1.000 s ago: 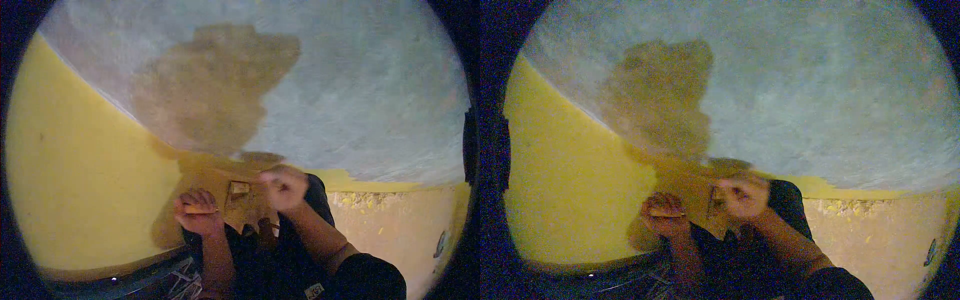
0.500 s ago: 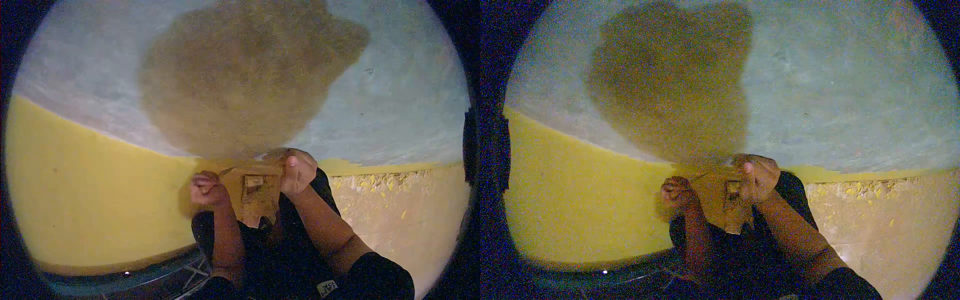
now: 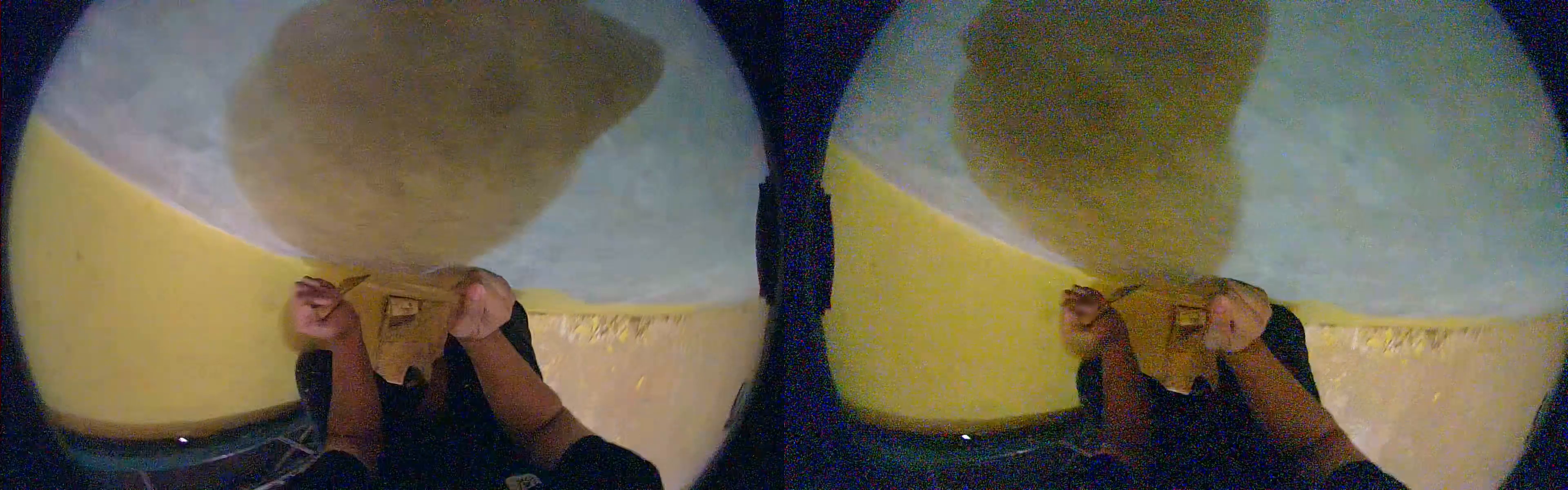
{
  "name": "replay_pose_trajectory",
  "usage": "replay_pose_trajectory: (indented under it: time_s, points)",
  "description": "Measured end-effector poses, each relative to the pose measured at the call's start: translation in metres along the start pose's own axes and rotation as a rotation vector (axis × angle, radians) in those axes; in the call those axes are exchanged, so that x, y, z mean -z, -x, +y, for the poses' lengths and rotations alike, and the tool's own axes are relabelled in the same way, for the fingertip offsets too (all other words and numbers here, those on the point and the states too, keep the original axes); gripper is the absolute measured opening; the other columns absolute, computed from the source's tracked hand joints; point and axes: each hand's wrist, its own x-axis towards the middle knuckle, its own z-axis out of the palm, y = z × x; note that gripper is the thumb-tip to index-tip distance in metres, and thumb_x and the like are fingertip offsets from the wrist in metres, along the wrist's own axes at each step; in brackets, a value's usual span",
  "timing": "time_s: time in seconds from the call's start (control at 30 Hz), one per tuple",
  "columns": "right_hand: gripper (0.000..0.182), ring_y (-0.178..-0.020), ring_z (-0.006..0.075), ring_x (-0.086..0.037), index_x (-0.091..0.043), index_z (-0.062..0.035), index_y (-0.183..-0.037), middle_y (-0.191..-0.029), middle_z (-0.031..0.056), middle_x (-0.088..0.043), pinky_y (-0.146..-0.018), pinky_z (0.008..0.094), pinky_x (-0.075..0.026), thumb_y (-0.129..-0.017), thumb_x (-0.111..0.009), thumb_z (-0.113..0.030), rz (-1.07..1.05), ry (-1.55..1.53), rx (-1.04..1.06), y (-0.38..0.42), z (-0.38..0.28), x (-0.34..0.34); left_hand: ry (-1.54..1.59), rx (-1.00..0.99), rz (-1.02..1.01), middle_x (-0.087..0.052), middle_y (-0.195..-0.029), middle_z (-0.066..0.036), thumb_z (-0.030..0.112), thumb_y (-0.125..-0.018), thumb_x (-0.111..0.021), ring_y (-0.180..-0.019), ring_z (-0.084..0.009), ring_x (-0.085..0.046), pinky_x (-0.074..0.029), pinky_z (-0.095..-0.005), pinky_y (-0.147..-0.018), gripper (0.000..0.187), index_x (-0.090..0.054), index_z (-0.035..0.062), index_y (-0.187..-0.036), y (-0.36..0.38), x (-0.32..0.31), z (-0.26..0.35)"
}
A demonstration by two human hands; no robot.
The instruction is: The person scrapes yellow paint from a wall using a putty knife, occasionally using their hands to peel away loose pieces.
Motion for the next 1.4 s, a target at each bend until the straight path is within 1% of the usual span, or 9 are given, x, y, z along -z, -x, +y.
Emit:
replay_pose_trajectory:
  time_s: [0.07,0.6,0.67,0.7,0.77,0.87,1.07,1.2,1.4]
  points:
    - [0.051,-0.047,0.0272,-0.059,-0.062,-0.0013,-0.064,-0.058,0.012,-0.062,-0.047,0.0367,-0.046,-0.105,-0.046,-0.028,-0.008,0.024,0.018,0.004,0.004,-0.007,0.813,0.173,0.127,-0.045,-0.074,-0.006,0.021,-0.09,-0.059,-0.071,-0.0236,-0.051,-0.045,-0.0326,-0.064,0.023,-0.049,0.0052,-0.075,-0.05,-0.022,0.087]
    - [0.066,-0.049,0.0288,-0.056,-0.058,-0.003,-0.057,-0.053,0.0118,-0.057,-0.048,0.0394,-0.043,-0.103,-0.035,-0.044,-0.017,0.439,-0.129,0.023,0.001,-0.02,0.617,-0.182,0.095,-0.06,-0.075,-0.011,0.028,-0.097,-0.055,-0.062,-0.0252,-0.055,-0.044,-0.0397,-0.057,0.03,-0.064,0.0017,-0.086,-0.088,-0.046,0.132]
    - [0.065,-0.049,0.0294,-0.057,-0.06,-0.0028,-0.058,-0.055,0.013,-0.059,-0.048,0.0393,-0.043,-0.102,-0.036,-0.043,-0.009,0.437,-0.05,0.024,0.003,-0.018,0.292,1.546,0.261,-0.06,-0.077,-0.011,0.034,-0.099,-0.056,-0.067,-0.0275,-0.057,-0.049,-0.0433,-0.064,0.033,-0.062,0.0051,-0.084,-0.103,-0.041,0.147]
    - [0.063,-0.05,0.0297,-0.058,-0.063,-0.0026,-0.06,-0.057,0.0133,-0.061,-0.049,0.0394,-0.045,-0.102,-0.037,-0.042,-0.013,0.375,-0.066,0.027,0.007,-0.022,0.291,1.541,0.269,-0.06,-0.077,-0.011,0.034,-0.099,-0.056,-0.067,-0.0275,-0.057,-0.049,-0.0433,-0.064,0.033,-0.062,0.0051,-0.084,-0.073,-0.048,0.083]
    - [0.062,-0.05,0.03,-0.059,-0.065,-0.0023,-0.061,-0.058,0.0137,-0.063,-0.049,0.0395,-0.046,-0.102,-0.038,-0.04,0.007,0.291,-0.061,0.026,0.023,-0.022,-0.157,-0.028,-0.241,-0.057,-0.079,-0.01,0.045,-0.096,-0.061,-0.074,-0.0286,-0.056,-0.051,-0.046,-0.073,0.041,-0.057,0.0082,-0.079,0.017,-0.012,0.001]
    - [0.056,-0.05,0.0301,-0.06,-0.069,-0.0041,-0.065,-0.059,0.0132,-0.064,-0.049,0.0401,-0.047,-0.102,-0.041,-0.036,-0.041,0.31,0.144,0.032,0.034,-0.01,0.391,0.398,-0.057,-0.052,-0.08,-0.01,0.051,-0.094,-0.06,-0.075,-0.0276,-0.052,-0.046,-0.0444,-0.069,0.047,-0.051,0.0095,-0.075,0.026,-0.008,0.005]
    - [0.039,-0.05,0.0294,-0.06,-0.066,-0.0079,-0.063,-0.062,0.011,-0.065,-0.049,0.0391,-0.048,-0.098,-0.054,-0.02,-0.142,0.327,0.255,0.006,0.007,-0.013,0.104,-0.044,-0.337,-0.048,-0.078,-0.014,0.048,-0.099,-0.051,-0.071,-0.0306,-0.047,-0.036,-0.0439,-0.063,0.045,-0.049,0.007,-0.08,-0.068,0.015,0.138]
    - [0.034,-0.055,0.0148,-0.056,-0.062,-0.0011,-0.066,-0.059,0.0083,-0.058,-0.052,0.034,-0.044,-0.097,-0.06,-0.015,-0.125,0.061,-0.208,-0.001,-0.062,-0.005,-0.095,0.353,-0.575,-0.052,-0.092,-0.023,0.033,-0.1,-0.054,-0.083,-0.0408,-0.053,-0.043,-0.0527,-0.072,0.032,-0.052,0.0003,-0.1,0.038,0.072,0.06]
    - [0.033,-0.06,0.0097,-0.049,-0.064,0.0015,-0.077,-0.06,0.0035,-0.054,-0.054,0.0311,-0.041,-0.101,-0.059,-0.021,-0.273,-0.064,-0.471,0.064,-0.099,0.032,-0.37,0.113,-0.644,-0.054,-0.106,-0.029,0.026,-0.097,-0.064,-0.094,-0.0467,-0.054,-0.046,-0.0553,-0.083,0.035,-0.052,-0.0042,-0.111,0.012,0.086,0.265]
